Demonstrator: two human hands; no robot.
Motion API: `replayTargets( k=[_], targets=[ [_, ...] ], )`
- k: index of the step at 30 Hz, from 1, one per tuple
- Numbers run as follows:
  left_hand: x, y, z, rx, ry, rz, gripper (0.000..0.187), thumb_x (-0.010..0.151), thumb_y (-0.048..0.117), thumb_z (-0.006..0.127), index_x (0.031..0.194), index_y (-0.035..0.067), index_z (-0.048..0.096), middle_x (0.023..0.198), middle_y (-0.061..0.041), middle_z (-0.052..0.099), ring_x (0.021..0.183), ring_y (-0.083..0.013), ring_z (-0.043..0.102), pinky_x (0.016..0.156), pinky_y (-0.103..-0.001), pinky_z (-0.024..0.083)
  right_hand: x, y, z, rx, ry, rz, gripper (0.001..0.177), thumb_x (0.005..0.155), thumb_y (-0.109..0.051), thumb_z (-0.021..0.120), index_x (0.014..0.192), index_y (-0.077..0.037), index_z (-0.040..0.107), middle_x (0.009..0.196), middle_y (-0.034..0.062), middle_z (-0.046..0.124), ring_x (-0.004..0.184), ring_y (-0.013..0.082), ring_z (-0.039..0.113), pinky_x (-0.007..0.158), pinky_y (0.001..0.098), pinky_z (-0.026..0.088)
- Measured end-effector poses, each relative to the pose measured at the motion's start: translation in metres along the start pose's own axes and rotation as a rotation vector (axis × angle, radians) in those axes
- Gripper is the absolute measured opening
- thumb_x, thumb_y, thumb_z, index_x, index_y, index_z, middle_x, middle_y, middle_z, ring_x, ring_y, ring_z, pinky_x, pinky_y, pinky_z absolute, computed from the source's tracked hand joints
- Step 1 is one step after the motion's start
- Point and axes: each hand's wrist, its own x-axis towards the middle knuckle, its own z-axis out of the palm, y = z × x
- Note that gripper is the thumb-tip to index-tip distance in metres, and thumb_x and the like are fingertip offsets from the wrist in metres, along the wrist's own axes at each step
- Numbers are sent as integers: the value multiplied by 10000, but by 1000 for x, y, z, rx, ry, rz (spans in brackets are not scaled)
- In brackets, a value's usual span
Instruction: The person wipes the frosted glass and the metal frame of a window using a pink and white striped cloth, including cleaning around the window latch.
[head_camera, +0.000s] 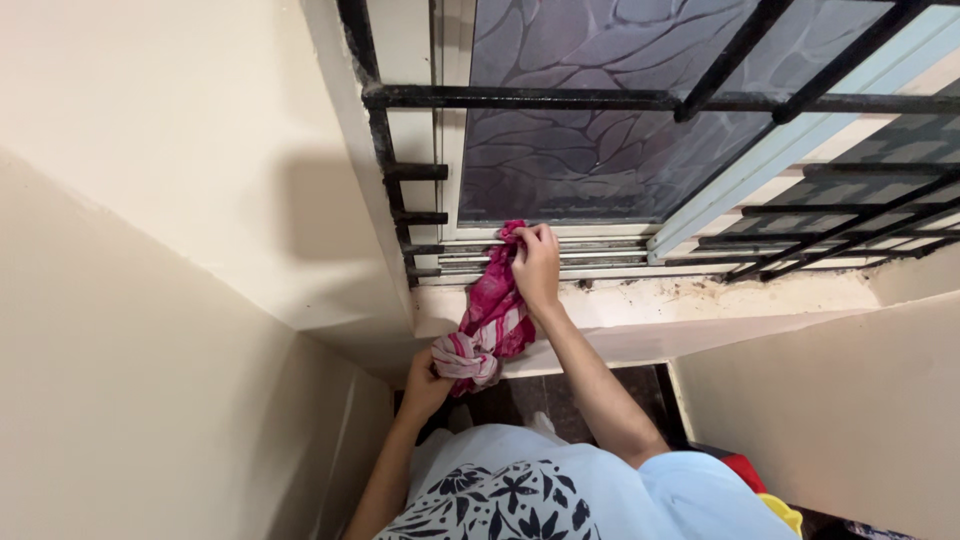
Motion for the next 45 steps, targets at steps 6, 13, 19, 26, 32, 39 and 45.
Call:
replayTargets(
  k=[6,13,19,26,32,39,45],
  targets=[
    [-2,-17,-5,26,13,33,282,810,-44,776,1076,17,704,1073,-53,746,1003,-140,694,909,-308,556,-10,-28,47,-280,-187,-196,328,717,43,620,1040,38,678,1071,195,587,1012,370,566,856,449,474],
    [1,-39,-10,60,7,-36,274,820,-51,730,1083,25,723,1042,-56,750,972,-138,681,888,-304,547,-12,-22,46,-295,-175,-449,333,775,-16,643,1107,-13,668,1129,166,577,1031,355,556,812,446,473],
    [12,-37,0,22,-8,-10,271,803,-49,752,1060,30,712,1040,-44,742,967,-127,684,876,-296,552,-6,55,0,-141,-35,-29,210,849,7,583,1030,18,688,1067,211,615,1035,406,590,926,480,473],
    [18,-21,12,70,-108,14,232,815,-52,760,1033,24,743,1012,-55,765,943,-137,698,856,-302,554,10,84,-59,-13,262,165,108,933,-29,669,1032,-31,710,1034,201,630,907,351,653,803,408,518],
    [13,-33,7,-6,-32,-37,401,773,8,822,1142,47,673,1110,-44,720,1024,-127,672,916,-306,546,22,69,-51,-139,307,76,192,888,-1,688,1080,4,682,961,153,698,916,365,665,805,440,505],
    [9,-43,-14,77,1,-84,368,788,11,820,1132,38,691,1096,-57,738,1018,-143,688,919,-308,552,16,32,-14,-2,137,-241,161,892,-1,690,1051,-11,711,1028,150,716,962,350,674,859,424,532],
    [8,-21,-25,102,25,-18,318,798,-17,790,1106,21,724,1060,-57,764,985,-142,699,895,-303,559,17,-34,41,49,-40,-374,255,851,7,678,1105,23,698,1040,158,670,981,344,647,860,431,534]
  ],
)
